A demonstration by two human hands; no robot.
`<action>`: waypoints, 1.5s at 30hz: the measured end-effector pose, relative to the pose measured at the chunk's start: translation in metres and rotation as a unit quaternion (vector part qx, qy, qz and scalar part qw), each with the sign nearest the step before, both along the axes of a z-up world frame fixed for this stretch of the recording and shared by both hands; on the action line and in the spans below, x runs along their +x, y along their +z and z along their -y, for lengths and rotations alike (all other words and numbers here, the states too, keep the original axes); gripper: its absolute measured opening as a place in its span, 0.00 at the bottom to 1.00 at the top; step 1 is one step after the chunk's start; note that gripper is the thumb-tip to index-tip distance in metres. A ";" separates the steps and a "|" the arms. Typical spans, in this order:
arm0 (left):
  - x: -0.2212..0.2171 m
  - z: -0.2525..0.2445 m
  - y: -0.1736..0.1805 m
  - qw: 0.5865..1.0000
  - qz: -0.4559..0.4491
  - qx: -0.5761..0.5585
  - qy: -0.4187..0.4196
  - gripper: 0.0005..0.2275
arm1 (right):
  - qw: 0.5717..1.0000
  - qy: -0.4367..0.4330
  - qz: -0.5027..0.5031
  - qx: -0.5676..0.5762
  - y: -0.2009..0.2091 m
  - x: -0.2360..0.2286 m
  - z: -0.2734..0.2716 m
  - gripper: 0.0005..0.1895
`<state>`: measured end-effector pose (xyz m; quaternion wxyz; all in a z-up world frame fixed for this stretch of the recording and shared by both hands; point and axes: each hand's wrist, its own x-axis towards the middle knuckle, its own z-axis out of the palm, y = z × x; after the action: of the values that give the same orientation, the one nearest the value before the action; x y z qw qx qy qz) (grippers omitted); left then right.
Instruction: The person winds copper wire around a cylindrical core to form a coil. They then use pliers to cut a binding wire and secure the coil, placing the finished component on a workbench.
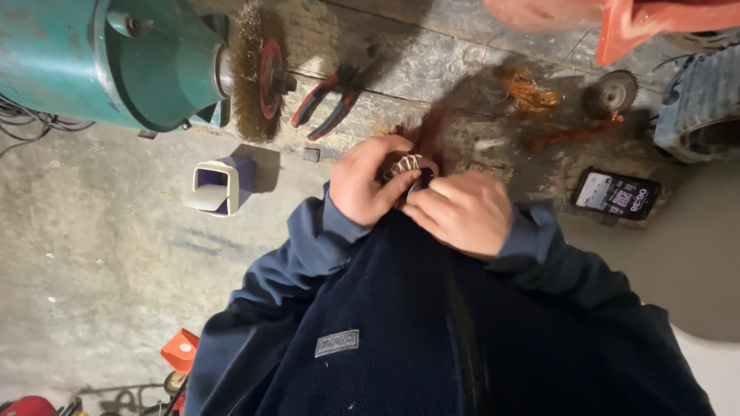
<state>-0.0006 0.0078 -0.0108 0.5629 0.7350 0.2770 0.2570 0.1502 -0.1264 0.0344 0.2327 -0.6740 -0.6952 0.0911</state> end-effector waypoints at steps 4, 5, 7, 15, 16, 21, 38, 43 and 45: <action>-0.002 -0.003 -0.028 0.990 -0.036 0.118 -0.066 0.16 | 0.997 0.028 -0.059 -0.035 -0.009 0.009 -0.005 0.06; -0.005 -0.002 -0.037 0.986 -0.052 0.139 -0.079 0.16 | 0.995 0.019 -0.083 -0.045 -0.007 0.013 -0.007 0.06; -0.009 -0.005 -0.047 0.985 -0.064 0.138 -0.076 0.16 | 0.993 -0.010 -0.108 -0.048 -0.019 0.027 -0.002 0.06; -0.009 -0.020 -0.059 0.988 -0.078 0.111 -0.074 0.14 | 0.955 -0.109 -0.266 -0.069 -0.062 0.050 -0.013 0.07; -0.007 -0.021 -0.056 0.987 -0.086 0.103 -0.084 0.13 | 0.953 -0.097 -0.280 -0.061 -0.062 0.049 -0.016 0.08; -0.004 -0.023 -0.046 0.981 -0.114 0.101 -0.116 0.11 | 0.954 -0.063 -0.290 -0.048 -0.063 0.043 -0.021 0.09; 0.008 -0.015 -0.051 0.955 -0.209 0.201 -0.067 0.10 | 0.952 -0.036 -0.302 -0.029 -0.085 0.026 -0.001 0.04; 0.005 -0.011 -0.053 0.915 -0.225 0.328 -0.070 0.07 | 0.956 -0.046 -0.288 -0.001 -0.093 0.037 -0.003 0.06; 0.000 -0.013 -0.048 0.900 -0.223 0.368 -0.075 0.06 | 0.958 -0.052 -0.283 0.016 -0.090 0.042 -0.009 0.07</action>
<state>-0.0003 0.0213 -0.0588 0.1937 0.9463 0.2253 0.1275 0.1918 -0.1173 -0.0558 0.4350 -0.6521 -0.5663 0.2545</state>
